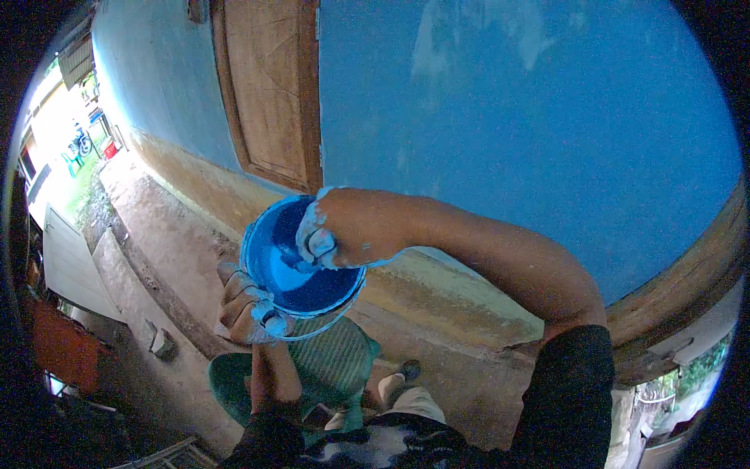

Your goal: The person paints a blue wall using a paint brush and a bucket of blue paint.

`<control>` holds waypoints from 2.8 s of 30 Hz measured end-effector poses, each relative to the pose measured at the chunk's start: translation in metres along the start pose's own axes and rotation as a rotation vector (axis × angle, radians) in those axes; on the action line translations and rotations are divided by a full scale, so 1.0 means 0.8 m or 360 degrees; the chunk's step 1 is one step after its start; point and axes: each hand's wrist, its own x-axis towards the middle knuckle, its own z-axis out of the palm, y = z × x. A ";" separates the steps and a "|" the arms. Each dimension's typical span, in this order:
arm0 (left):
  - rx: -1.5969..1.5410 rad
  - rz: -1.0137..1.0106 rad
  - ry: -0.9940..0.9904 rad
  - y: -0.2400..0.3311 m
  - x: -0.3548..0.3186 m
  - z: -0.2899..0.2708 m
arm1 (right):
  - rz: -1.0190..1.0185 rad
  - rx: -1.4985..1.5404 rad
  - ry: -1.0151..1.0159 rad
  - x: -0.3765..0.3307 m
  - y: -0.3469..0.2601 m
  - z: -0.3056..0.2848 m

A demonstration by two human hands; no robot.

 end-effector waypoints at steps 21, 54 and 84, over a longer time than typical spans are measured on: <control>0.0248 -0.0535 -0.0210 0.020 -0.013 0.002 | 0.0586 0.0495 0.0844 -0.083 -0.040 -0.016; -0.0347 -0.0290 -0.0284 -0.038 0.114 0.371 | 0.0447 -0.0984 0.0777 -0.321 -0.104 -0.236; -0.0240 -0.0836 -0.0564 -0.073 0.171 0.422 | 0.1232 -0.2519 0.1193 -0.432 -0.093 -0.411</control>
